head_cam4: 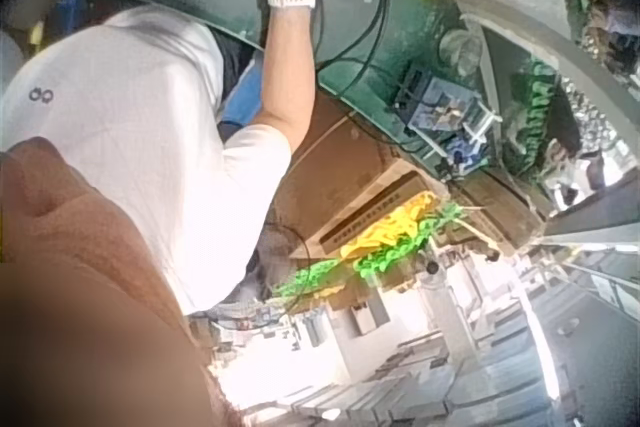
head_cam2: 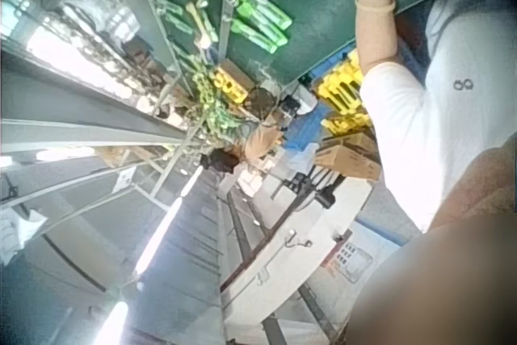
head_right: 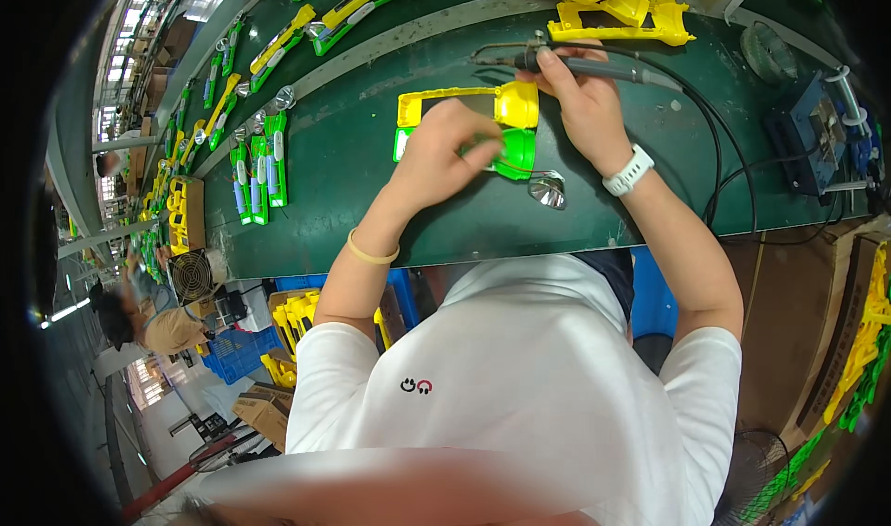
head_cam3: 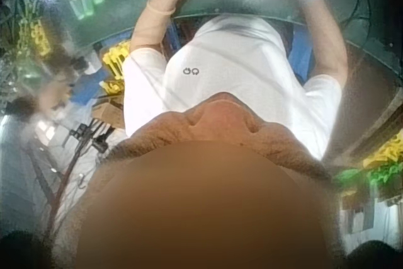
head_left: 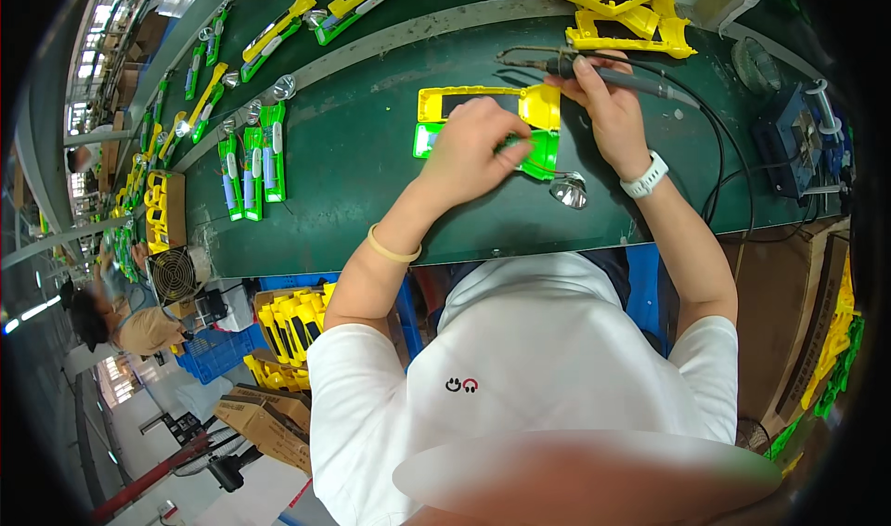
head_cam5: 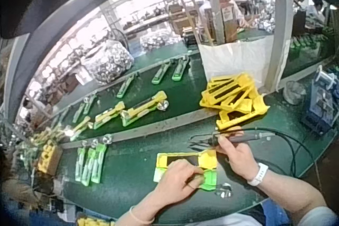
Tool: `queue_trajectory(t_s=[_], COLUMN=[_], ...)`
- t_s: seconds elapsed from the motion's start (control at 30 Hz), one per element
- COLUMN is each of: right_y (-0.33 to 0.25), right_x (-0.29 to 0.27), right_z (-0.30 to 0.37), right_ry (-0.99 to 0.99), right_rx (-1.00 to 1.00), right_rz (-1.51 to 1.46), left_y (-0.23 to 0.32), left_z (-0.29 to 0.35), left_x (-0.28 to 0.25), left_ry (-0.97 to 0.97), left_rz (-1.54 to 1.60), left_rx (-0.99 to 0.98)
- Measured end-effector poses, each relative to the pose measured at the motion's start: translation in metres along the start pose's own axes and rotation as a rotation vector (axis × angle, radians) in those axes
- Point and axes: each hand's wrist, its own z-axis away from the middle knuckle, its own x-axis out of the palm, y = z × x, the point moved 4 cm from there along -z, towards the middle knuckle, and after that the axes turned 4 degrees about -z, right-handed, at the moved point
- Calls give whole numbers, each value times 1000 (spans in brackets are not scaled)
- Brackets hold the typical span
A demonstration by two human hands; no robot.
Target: Assembling electronic components and soldering circuit boards into flashlight housings on a factory production line.
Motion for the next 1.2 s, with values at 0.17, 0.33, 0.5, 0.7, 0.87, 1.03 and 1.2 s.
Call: queue_trajectory(t_s=[0.17, 0.33, 0.5, 0.7, 0.87, 1.03, 1.2], right_y=[-3, -3, -25, -28, -20, -21, -21], right_x=[-3, -15, -31, -28, -30, -25, -17], right_z=[35, 58, 87, 95, 94, 96, 97], right_ry=[78, 182, 252, 137, 88, 29, 0], right_rx=[94, -58, -83, -67, -43, -108, -55], right_rz=[-62, -65, -26, 165, 226, 439, 508], left_y=[3, 6, 6, 6, 12, 15, 16], left_z=[17, 6, 11, 10, -1, -5, -6], left_x=[-1, -1, 0, -1, 0, 2, 2], left_ry=[6, 90, -65, -78, -246, -278, -280], left_rz=[62, -230, -84, -126, -191, -228, -244], left_rx=[-54, 2, -115, -102, -91, -89, -50])
